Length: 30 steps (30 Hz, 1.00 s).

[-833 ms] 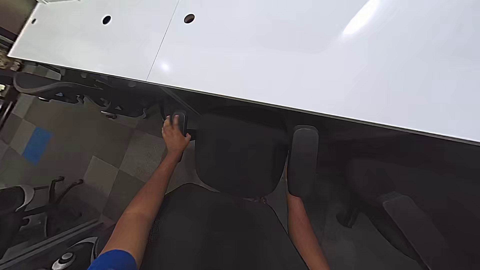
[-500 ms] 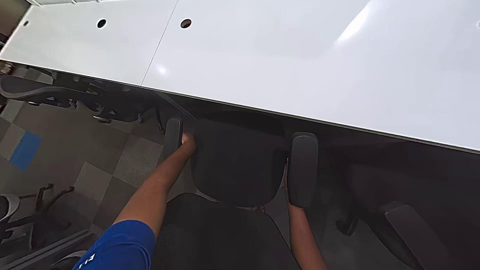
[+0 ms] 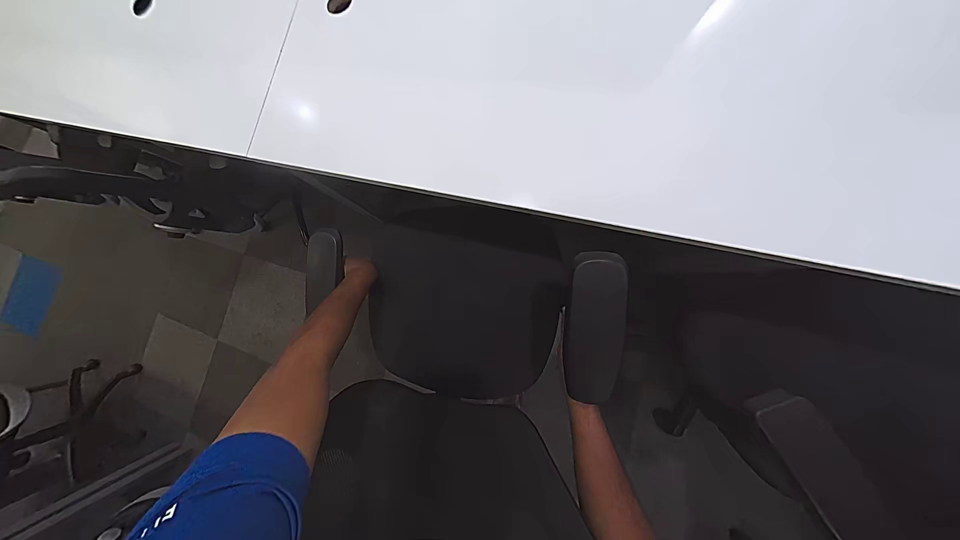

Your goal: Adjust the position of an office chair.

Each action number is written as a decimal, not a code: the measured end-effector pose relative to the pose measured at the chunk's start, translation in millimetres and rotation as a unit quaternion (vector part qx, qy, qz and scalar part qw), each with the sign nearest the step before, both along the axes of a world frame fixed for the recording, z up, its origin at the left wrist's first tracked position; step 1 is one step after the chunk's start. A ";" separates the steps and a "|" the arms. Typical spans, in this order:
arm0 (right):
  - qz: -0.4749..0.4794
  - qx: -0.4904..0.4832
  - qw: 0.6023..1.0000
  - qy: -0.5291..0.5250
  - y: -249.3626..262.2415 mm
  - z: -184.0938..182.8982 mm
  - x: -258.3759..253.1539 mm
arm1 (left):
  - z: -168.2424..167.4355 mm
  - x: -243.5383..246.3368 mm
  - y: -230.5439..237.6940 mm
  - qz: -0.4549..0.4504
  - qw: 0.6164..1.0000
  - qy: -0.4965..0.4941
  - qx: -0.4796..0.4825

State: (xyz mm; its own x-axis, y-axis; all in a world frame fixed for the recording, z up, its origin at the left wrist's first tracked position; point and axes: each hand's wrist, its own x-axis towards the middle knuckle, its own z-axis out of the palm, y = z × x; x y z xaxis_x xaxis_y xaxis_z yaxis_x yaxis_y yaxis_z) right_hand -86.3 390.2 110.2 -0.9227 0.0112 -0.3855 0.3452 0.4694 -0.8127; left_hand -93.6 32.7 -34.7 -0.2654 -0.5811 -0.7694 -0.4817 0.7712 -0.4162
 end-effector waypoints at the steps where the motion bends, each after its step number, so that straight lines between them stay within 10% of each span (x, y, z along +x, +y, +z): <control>1: 0.003 0.022 1.000 -0.005 -0.5 -0.6 -0.2 | -3.9 -1.2 0.9 0.014 1.000 0.004 -0.018; 10: -0.081 -0.049 0.993 -0.063 3.6 -100.9 8.9 | -1.9 -8.8 -1.8 0.100 0.992 0.071 -0.020; 13: -0.091 -0.048 0.991 -0.080 -5.9 -76.3 7.9 | 0.7 -6.8 0.9 0.117 0.990 0.081 -0.007; 20: 0.106 0.221 0.969 0.009 134.1 -194.2 81.3 | -4.0 34.9 2.1 -0.054 0.987 0.142 0.050; 25: 0.085 0.031 0.986 -0.139 224.2 -111.6 179.9 | 100.3 66.8 41.8 -0.271 0.905 0.101 0.312; 30: -0.074 -0.087 0.992 -0.047 222.4 70.6 272.6 | 268.7 170.8 -9.0 -0.116 0.849 0.230 0.461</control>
State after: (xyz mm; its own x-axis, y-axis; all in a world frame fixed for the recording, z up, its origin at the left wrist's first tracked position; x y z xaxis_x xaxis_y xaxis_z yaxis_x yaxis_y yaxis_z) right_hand 186.2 612.6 180.8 -0.8760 0.0690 -0.4774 0.4775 0.2637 -0.8381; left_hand 77.1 23.7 234.0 -0.6859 0.3219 -0.6527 -0.2201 0.7631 0.6076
